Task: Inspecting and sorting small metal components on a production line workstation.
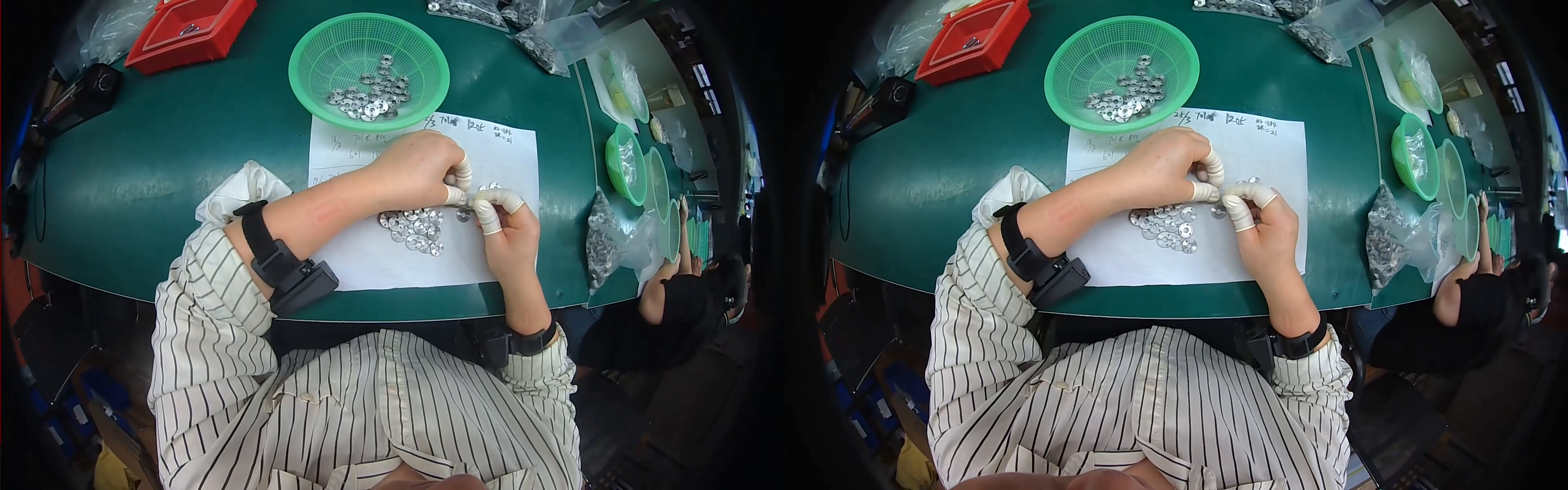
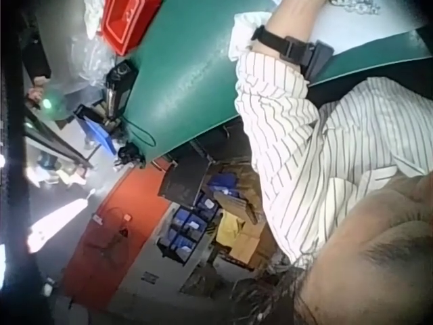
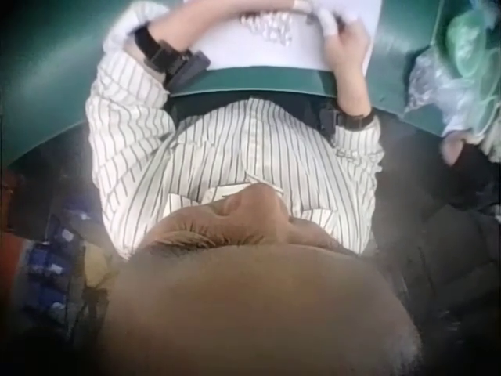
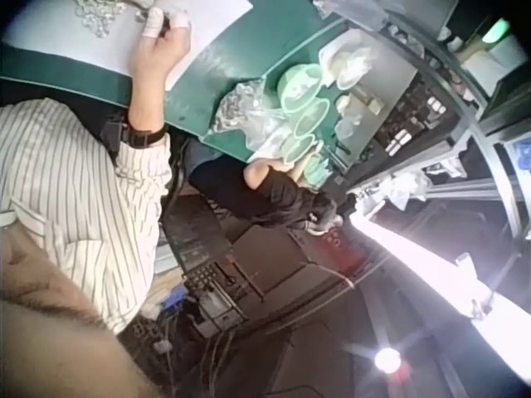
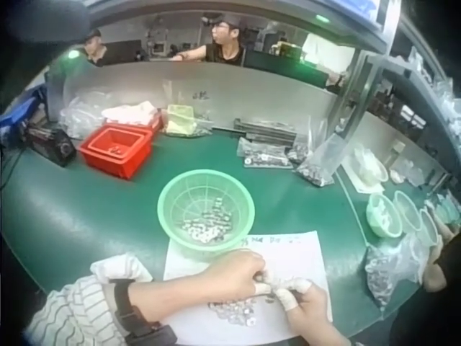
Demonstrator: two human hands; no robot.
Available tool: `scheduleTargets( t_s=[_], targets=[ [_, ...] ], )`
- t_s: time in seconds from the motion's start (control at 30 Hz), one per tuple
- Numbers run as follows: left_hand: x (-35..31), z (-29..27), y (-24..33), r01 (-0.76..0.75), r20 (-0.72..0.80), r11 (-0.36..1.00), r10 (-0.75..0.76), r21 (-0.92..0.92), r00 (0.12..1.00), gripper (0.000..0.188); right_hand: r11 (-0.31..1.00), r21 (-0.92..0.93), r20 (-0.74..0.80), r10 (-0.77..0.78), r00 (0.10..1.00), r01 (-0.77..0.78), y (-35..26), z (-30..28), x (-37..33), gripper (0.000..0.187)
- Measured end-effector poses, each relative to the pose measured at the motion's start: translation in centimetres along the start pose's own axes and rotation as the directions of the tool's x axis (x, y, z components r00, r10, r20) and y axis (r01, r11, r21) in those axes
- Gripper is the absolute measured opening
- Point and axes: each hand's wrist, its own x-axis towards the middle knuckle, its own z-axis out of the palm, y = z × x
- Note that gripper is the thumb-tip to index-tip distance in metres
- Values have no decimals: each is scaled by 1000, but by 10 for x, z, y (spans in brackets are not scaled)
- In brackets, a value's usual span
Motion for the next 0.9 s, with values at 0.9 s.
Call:
scheduleTargets(
  t_s=[0.9],
  targets=[
    [2,3,-6,-69,-28,997,70,25,997,22,907,-291,21,-313,949,306,-10,6,3,5]
  ],
)
